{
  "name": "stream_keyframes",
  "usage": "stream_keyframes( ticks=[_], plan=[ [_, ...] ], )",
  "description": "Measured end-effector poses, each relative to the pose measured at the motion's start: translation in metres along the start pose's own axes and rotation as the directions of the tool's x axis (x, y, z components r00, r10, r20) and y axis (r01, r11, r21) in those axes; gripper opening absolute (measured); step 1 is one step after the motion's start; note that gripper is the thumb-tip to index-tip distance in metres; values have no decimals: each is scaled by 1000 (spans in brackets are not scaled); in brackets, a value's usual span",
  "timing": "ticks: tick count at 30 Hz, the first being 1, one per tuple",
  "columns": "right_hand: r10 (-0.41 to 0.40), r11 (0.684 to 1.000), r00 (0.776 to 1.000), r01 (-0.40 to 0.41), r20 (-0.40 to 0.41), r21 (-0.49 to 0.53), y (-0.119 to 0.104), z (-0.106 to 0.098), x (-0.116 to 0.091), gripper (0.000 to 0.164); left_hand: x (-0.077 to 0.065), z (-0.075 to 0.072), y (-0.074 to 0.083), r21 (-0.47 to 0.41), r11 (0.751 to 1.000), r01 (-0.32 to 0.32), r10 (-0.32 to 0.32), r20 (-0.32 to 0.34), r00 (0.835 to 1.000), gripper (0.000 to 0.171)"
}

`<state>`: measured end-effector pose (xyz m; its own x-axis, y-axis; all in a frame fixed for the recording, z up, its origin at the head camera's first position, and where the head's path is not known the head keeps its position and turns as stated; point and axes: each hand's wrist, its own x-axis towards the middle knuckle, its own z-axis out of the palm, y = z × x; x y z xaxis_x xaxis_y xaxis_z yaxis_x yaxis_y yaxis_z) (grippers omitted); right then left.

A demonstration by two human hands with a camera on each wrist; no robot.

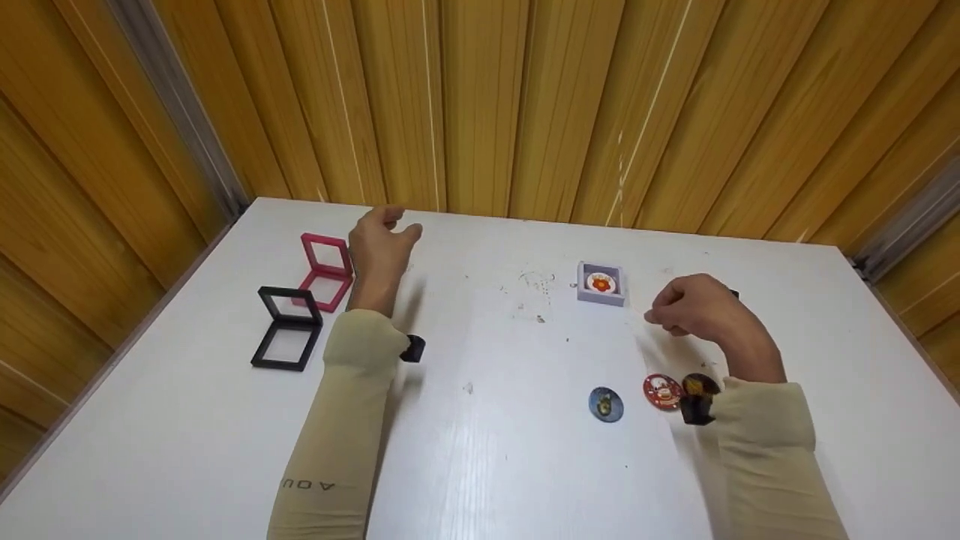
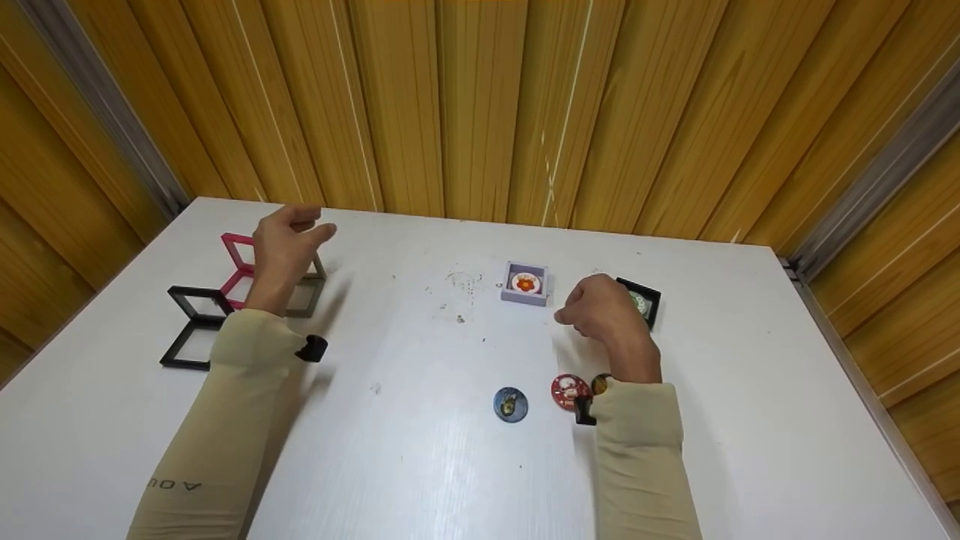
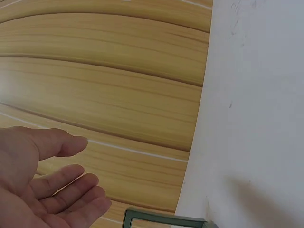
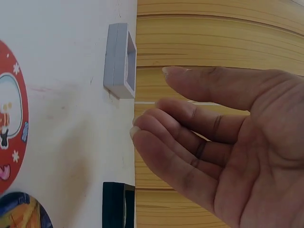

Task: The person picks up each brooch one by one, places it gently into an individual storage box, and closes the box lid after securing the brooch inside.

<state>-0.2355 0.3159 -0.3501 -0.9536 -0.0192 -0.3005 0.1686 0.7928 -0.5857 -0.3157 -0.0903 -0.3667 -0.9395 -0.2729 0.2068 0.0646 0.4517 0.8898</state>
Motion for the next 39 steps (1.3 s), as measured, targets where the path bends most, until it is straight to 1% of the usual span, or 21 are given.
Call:
stream_keyframes(
  ticks=[3,7,11,14,18,21,24,27,30,35,39],
  plan=[
    [-9,1000,1000,9,6,-16,4,-2,-4,32,3,-9,-4,4,1000,11,-11,-13,1000,42],
    [-31,998,1000,31,3,-50,11,-5,-8,32,7,-18,-9,20,1000,5,-4,-34,999,41],
    [-56,996,998,55,-8,-72,19,-8,-11,29,10,-24,-14,47,999,-7,10,-55,998,39],
    [-60,995,998,60,-1,-77,23,-10,-14,27,11,-28,-18,75,997,-2,6,-65,998,38],
    [-31,995,999,33,22,-95,25,-12,-17,28,13,-34,-25,116,993,19,-8,-91,996,39],
    [-5,994,999,9,39,-105,27,-14,-19,29,15,-38,-30,137,990,14,1,-106,994,38],
    [8,995,998,-2,58,-104,30,-16,-20,27,16,-40,-34,139,990,0,15,-101,995,36],
    [9,993,997,0,78,-119,34,-18,-21,23,17,-40,-36,154,988,-3,16,-85,996,36],
    [7,990,995,6,97,-140,38,-18,-20,21,17,-39,-34,183,983,-1,12,-60,998,36],
    [-8,989,991,27,136,-143,46,-19,-21,18,17,-42,-28,241,971,-3,0,12,1000,34],
    [-8,987,985,35,172,-154,51,-20,-21,18,17,-46,-25,268,963,-11,-9,74,997,33]
  ],
)
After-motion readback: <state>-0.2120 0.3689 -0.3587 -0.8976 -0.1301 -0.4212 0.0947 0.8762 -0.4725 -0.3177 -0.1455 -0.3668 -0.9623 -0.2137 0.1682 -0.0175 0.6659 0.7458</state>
